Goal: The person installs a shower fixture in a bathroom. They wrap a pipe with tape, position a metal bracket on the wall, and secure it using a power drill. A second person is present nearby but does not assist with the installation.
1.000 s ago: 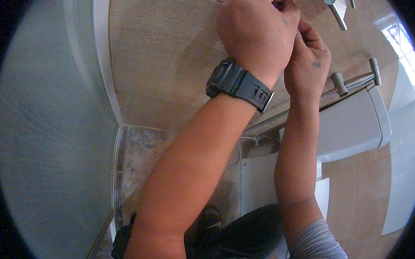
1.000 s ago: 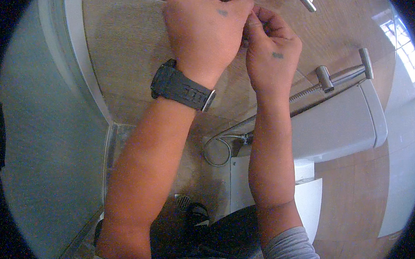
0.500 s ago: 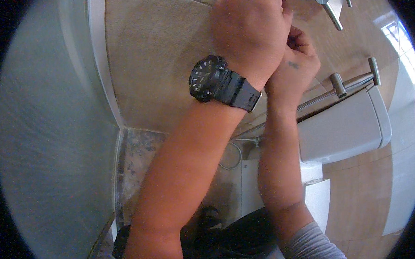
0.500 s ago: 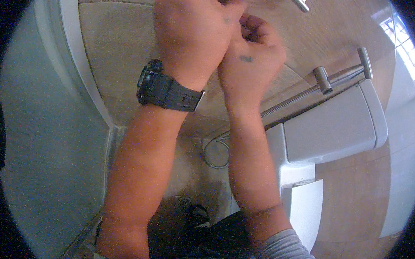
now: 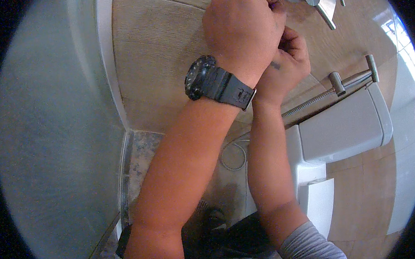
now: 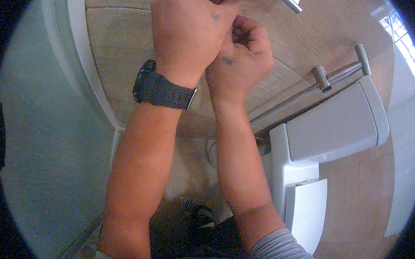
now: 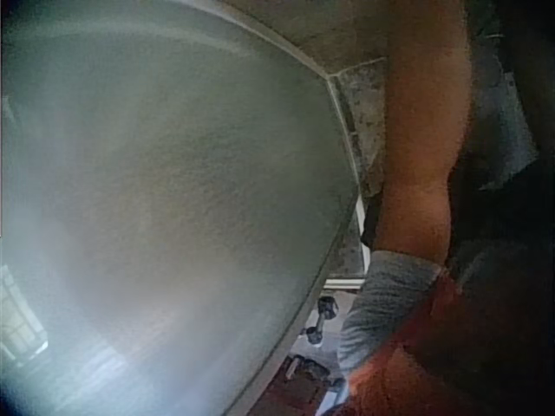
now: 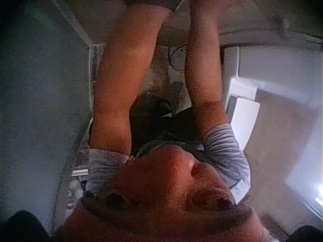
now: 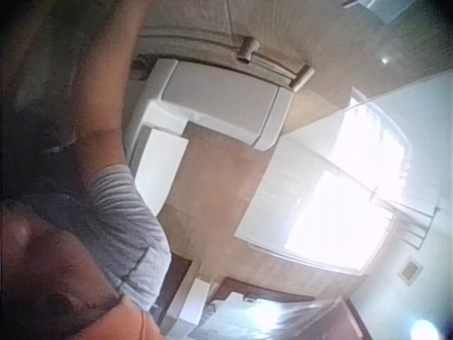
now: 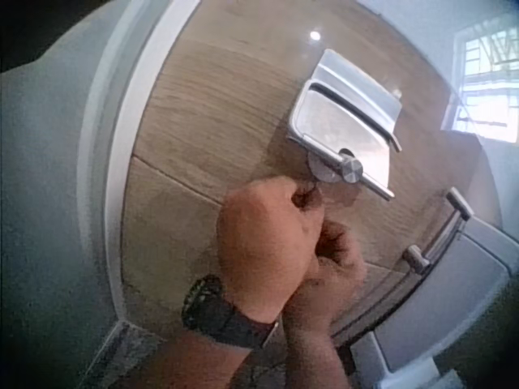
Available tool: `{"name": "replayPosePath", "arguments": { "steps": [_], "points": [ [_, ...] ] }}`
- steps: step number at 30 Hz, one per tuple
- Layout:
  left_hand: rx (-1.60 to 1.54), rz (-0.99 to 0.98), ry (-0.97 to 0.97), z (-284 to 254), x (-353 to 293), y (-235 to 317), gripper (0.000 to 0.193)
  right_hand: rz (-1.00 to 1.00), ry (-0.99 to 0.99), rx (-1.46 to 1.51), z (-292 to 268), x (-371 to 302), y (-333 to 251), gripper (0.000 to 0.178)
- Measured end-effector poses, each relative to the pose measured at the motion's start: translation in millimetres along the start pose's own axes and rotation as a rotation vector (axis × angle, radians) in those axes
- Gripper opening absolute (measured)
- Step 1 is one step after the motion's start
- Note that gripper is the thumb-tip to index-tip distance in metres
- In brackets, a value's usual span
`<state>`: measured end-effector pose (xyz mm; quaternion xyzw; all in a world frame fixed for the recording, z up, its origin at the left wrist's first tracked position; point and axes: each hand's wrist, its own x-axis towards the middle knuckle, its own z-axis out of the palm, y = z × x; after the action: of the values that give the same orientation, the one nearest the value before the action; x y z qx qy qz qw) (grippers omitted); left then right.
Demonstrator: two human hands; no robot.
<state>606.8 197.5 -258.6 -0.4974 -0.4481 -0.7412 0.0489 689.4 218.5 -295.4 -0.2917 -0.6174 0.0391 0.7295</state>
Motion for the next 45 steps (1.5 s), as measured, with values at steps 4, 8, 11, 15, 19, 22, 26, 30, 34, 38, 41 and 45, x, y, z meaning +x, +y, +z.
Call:
{"name": "replayPosePath", "arguments": {
  "steps": [4,8,11,15,19,22,26,30,34,38,41,45],
  "points": [
    [0.03,-0.041,-0.048,-5.3,5.6,4.3,0.02,-0.299,-0.014,-0.195,-4.5,3.2,15.4,0.018],
    [0.024,-0.019,-0.038,-7.8,6.0,-0.3,0.021,0.085,-0.056,0.141,-2.0,-4.7,9.3,0.017],
    [0.05,-0.069,-0.07,-8.7,8.0,1.3,0.022,0.729,-0.221,0.715,-7.4,-4.4,1.9,0.025],
    [-0.044,-0.075,-0.039,-8.2,8.7,2.6,0.022,1.005,-0.409,1.137,-8.0,6.4,-1.0,0.038],
    [-0.043,-0.088,-0.067,-5.7,8.3,4.3,0.021,0.932,-0.553,1.467,-8.6,3.6,14.1,0.037],
    [0.075,-0.108,-0.096,-5.6,10.3,5.4,0.019,0.826,-0.349,1.16,4.5,-6.0,0.7,0.034],
    [0.078,-0.119,-0.08,-15.6,8.9,16.3,0.018,0.636,-0.068,0.522,12.3,-5.6,-22.4,0.027],
    [0.107,-0.1,-0.099,-12.4,9.4,15.1,0.019,0.589,0.018,0.447,10.2,-1.0,-17.1,0.021],
    [0.104,-0.121,-0.094,-11.3,7.5,18.4,0.019,0.269,-0.012,-0.008,2.9,5.8,-18.9,0.02],
    [0.036,-0.09,-0.089,-8.2,8.1,11.6,0.019,0.092,-0.019,-0.05,4.3,6.2,-10.5,0.019],
    [0.046,-0.066,-0.072,-5.7,7.4,9.4,0.02,-0.032,0.001,-0.11,4.6,5.0,-1.1,0.018],
    [0.023,-0.072,-0.091,-7.0,7.3,8.3,0.02,-0.134,0.022,-0.122,5.5,3.4,17.3,0.019]
  ]
}}
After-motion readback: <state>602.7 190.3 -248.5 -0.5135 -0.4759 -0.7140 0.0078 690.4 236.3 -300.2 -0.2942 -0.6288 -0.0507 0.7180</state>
